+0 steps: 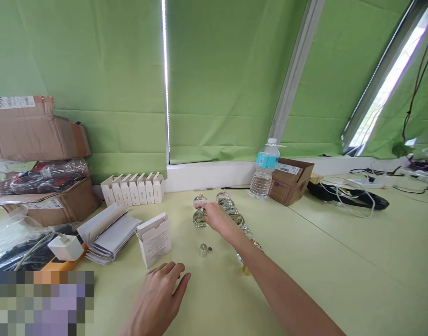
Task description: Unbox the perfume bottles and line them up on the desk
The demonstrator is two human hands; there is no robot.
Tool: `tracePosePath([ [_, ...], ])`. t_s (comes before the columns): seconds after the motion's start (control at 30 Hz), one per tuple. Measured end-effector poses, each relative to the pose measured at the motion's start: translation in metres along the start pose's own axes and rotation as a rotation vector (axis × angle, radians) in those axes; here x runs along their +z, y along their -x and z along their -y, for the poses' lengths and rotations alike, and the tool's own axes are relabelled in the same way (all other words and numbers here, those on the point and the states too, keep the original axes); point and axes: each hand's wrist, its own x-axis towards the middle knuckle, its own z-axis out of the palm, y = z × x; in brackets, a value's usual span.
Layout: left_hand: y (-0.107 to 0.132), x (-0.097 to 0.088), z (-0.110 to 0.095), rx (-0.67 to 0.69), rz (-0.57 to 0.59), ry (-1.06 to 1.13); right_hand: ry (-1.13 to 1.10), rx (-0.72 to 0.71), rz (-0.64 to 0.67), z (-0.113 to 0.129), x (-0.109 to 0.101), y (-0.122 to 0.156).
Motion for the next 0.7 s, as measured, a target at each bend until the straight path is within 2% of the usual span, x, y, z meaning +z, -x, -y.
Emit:
tracePosePath([
  [0.23,-0.002,0.006,0.003,0.024,0.015,-0.013,0.039,0.07,-0.035,0.005,0.001,-0.007],
  [0.43,-0.001,0.003,0.001,0.018,0.028,-0.004,0.063,0.128,-0.051,0.01,0.004,-0.004],
  [0.53,0.0,0.001,-0.001,0.011,0.045,-0.003,0.071,0.146,-0.049,0.013,-0.006,0.002],
  [0.7,0.0,0.001,-0.001,-0.018,0.061,0.02,0.066,0.127,-0.046,0.018,-0.039,0.022],
])
